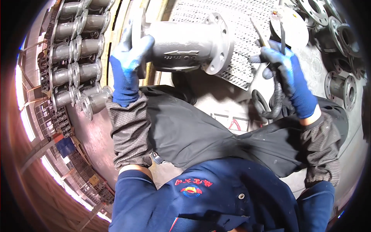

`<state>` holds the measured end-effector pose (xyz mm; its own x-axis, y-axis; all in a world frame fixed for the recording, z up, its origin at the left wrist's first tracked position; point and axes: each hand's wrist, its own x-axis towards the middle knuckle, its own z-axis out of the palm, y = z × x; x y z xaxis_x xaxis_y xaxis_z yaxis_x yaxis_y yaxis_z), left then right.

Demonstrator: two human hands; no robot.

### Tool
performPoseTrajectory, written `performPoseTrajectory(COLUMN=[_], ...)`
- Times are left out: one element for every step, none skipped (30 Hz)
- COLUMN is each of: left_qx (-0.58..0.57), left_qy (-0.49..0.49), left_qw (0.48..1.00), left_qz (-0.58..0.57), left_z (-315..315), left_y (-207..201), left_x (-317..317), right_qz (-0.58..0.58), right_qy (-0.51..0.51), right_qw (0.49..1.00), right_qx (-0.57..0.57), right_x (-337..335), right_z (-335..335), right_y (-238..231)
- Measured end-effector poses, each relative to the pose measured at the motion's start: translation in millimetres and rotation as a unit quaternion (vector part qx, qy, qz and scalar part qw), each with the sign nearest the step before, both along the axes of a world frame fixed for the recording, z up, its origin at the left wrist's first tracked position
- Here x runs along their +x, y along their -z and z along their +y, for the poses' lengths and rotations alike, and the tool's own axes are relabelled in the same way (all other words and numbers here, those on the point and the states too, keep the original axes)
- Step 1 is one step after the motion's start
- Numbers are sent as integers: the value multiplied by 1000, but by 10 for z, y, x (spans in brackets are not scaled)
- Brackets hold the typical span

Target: The person uses a pneumatic grinding tool to smooth the edges and surfaces of several metal flanges and pipe fittings, turning them over by hand to reach different sides.

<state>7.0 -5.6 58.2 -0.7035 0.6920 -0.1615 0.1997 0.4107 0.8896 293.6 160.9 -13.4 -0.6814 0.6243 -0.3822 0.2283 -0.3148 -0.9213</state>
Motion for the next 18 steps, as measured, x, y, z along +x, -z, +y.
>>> performPoseTrajectory(left_qx=[-1, 5, 28, 58, 89, 83, 78, 73, 77, 81, 85, 76, 72, 68, 75, 124, 137, 141], left_qy=[64, 111, 184, 239, 234, 223, 212, 201, 188, 174, 161, 157, 166, 175, 188, 182, 188, 193], left_qw=[991, 964, 921, 862, 878, 875, 871, 867, 880, 893, 905, 933, 922, 909, 896, 898, 894, 889], left_qz=[118, 241, 342, 442, 408, 422, 436, 450, 429, 407, 385, 314, 343, 371, 395, 382, 383, 391], left_z=[-20, -35, -44, -55, -57, -92, -123, -145, -149, -147, -137, -176, -197, -209, -151, -71, -1, 16], left_y=[29, 58, 122, 173, 213, 218, 217, 220, 266, 312, 346, 327, 319, 315, 312, 335, 342, 318], left_x=[-39, -89, -175, -243, -288, -313, -341, -362, -369, -366, -363, -352, -378, -418, -432, -383, -381, -405], right_qz=[7, 21, 33, 32, 31, 50, 51, 67, 79, 18, 25, 34, 44, 55, 15, 27, 39, 27], right_qy=[57, 92, 126, 138, 151, 129, 119, 113, 109, 91, 101, 104, 108, 118, 90, 108, 127, 55], right_qw=[995, 988, 978, 978, 979, 986, 985, 986, 986, 991, 990, 989, 988, 985, 995, 992, 988, 996], right_qx=[-81, -123, -164, -150, -135, -95, -116, -106, -95, -95, -93, -99, -104, -113, -33, -58, -82, 72], right_x=[-60, -130, -206, -303, -397, -482, -552, -612, -659, -676, -676, -709, -744, -787, -797, -774, -748, -753], right_z=[-67, -113, -142, -173, -199, -208, -196, -228, -247, -177, -138, -140, -146, -160, -70, -26, 21, 57], right_y=[93, 211, 294, 297, 302, 376, 420, 450, 427, 436, 418, 430, 449, 474, 471, 451, 420, 435])
